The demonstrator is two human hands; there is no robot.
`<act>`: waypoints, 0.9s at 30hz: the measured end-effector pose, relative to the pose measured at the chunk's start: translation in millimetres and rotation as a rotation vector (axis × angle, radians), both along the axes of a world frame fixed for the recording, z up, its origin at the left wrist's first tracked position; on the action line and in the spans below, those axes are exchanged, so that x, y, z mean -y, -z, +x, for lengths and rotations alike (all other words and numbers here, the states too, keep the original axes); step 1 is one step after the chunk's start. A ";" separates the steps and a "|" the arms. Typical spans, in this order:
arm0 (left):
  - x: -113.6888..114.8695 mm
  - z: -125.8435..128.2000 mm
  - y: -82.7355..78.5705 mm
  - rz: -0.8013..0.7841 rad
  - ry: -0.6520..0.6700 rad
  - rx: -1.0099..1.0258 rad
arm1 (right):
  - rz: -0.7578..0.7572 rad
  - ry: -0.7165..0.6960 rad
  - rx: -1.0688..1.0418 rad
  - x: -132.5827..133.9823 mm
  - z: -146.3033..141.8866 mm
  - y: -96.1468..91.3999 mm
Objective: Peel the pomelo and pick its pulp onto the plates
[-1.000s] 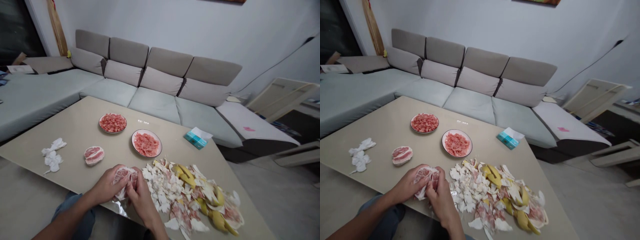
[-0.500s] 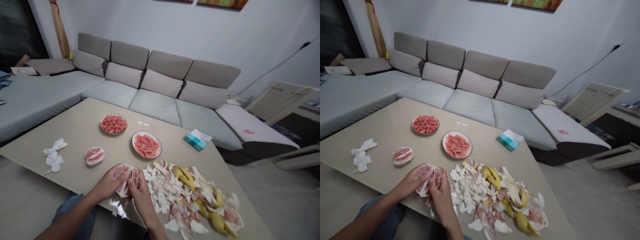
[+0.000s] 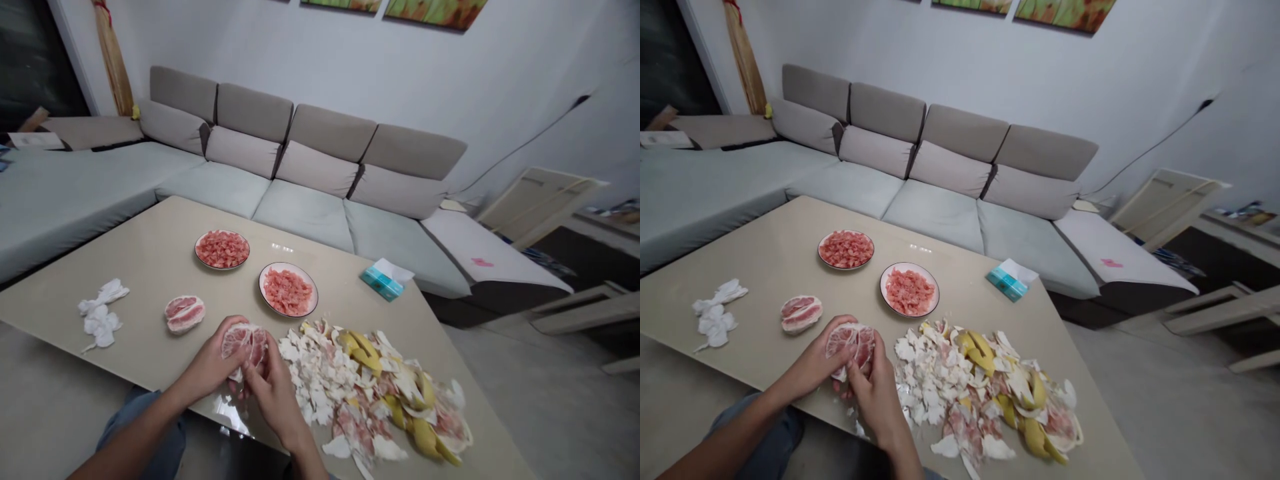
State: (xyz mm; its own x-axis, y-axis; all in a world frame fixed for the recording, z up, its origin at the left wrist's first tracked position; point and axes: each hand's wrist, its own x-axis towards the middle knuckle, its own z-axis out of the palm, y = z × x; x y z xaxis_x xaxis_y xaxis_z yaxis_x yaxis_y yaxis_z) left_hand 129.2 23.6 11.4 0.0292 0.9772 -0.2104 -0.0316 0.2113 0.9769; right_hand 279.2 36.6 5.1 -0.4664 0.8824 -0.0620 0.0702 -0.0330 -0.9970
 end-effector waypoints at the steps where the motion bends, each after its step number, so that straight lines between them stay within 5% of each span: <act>1: -0.1 -2.2 -2.3 0.010 0.008 -0.041 | 0.006 -0.003 0.003 -0.3 0.4 0.5; 8: 0.7 -10.9 -15.5 0.015 0.086 -0.217 | 0.120 0.109 0.189 0.3 -8.7 -0.1; 14: 4.2 -18.3 -10.6 -0.012 0.164 -0.197 | 0.102 0.226 0.283 11.3 -21.9 10.3; 20: 3.7 -21.4 -11.3 -0.085 0.251 -0.091 | -0.162 0.061 0.062 15.4 -20.9 8.7; 27: 1.1 -39.5 -7.3 -0.043 0.287 0.032 | -0.262 -0.027 -0.080 7.4 2.4 -14.4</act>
